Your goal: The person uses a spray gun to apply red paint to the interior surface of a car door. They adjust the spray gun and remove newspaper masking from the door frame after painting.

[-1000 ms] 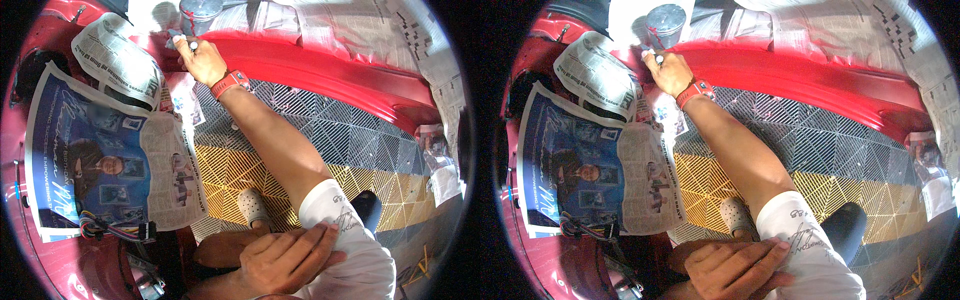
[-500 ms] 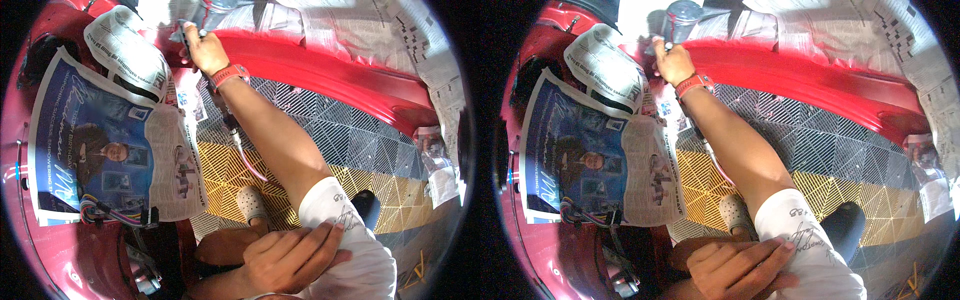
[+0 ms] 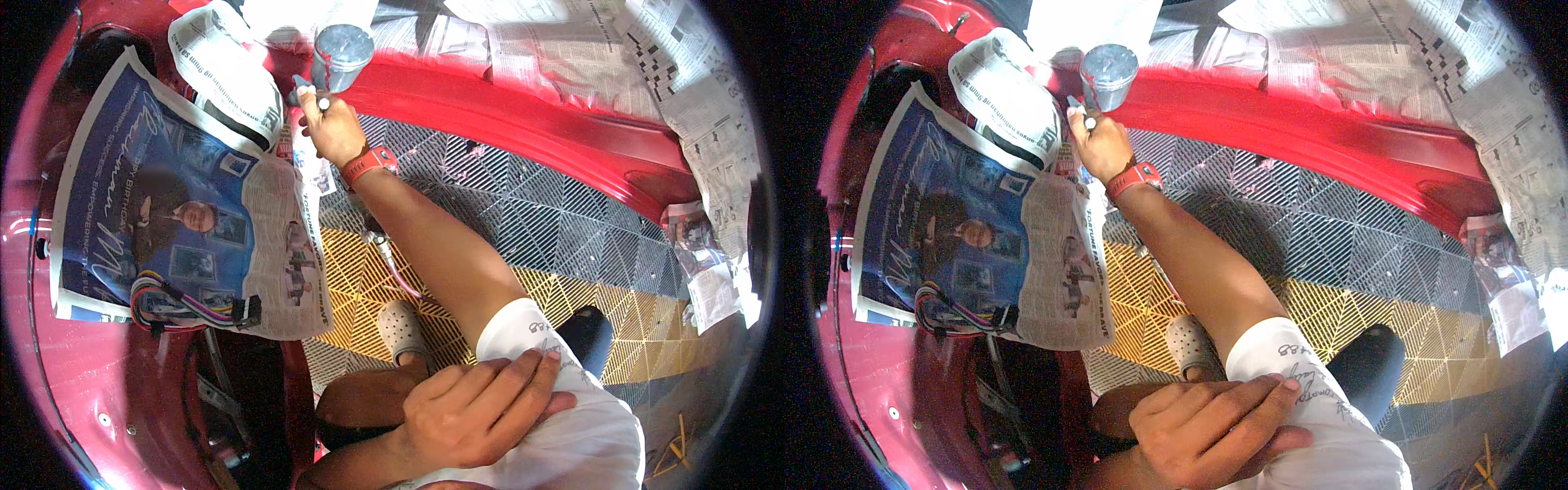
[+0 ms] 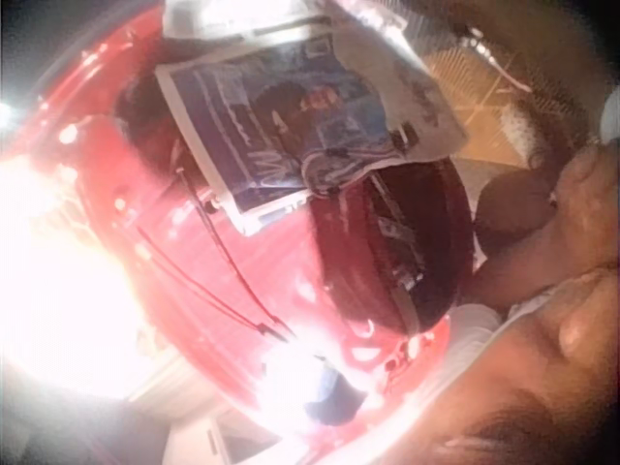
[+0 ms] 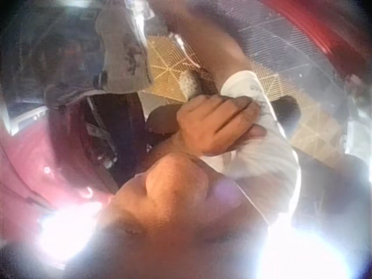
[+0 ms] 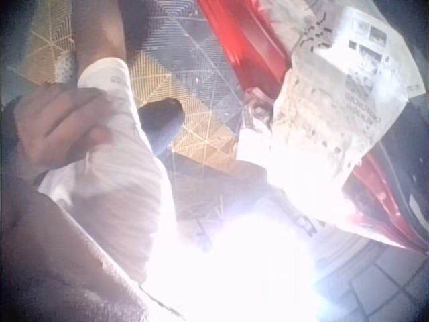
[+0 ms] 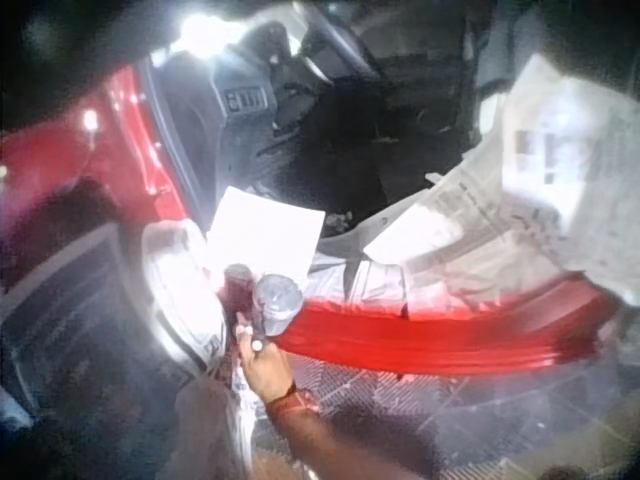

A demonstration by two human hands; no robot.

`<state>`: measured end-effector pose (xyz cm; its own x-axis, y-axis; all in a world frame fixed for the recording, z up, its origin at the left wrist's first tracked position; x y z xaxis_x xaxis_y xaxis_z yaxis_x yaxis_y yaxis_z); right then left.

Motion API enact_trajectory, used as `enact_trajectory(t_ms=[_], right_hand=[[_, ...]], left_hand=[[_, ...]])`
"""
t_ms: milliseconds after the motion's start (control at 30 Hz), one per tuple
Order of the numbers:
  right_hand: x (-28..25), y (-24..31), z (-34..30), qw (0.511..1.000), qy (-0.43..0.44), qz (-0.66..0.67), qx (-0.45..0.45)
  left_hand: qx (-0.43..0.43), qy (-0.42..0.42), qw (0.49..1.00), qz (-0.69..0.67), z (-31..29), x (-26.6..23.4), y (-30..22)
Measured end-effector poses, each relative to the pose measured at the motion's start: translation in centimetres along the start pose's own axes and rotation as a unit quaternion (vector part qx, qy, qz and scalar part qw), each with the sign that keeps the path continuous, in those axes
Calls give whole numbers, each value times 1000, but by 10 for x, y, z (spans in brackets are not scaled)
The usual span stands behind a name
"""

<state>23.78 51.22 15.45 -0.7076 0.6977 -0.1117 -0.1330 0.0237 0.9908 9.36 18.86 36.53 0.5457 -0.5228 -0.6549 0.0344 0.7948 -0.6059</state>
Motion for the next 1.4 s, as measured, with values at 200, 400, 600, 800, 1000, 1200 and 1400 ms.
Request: enact_trajectory(t_ms=[200,400,600,800,1000,1200,1400], right_hand=[[-9,-59,-35,996,-63,25,54],[-3,-61,-70,996,-86,6,31],[21,-57,-34,999,-40,12,26],[-43,-39,-88,992,-113,-47,30],[-176,-46,-176,976,-160,14,144],[-296,-44,-266,939,-266,40,214],[-406,-28,-334,926,-350,-24,137]], left_hand=[[0,-13,1000,-6,-9,-3,-2],[-8,-19,1000,3,-12,-4,-7],[10,-7,1000,-1,-7,5,-9],[2,4,1000,-12,0,13,-10],[11,-10,999,-39,7,40,-17],[-44,45,997,-41,7,87,1],[-62,175,981,60,-14,167,20]])
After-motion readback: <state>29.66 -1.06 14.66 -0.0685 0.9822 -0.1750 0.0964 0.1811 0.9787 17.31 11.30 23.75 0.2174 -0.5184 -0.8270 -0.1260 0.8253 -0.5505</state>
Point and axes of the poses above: each hand's wrist, its own z-axis towards the middle knuckle, its own x-axis out of the palm, y = z × x, the point moved 10 cm from there along z, towards the middle knuckle, and after that the axes turned 9 degrees about -z, right-handed, at the moved point
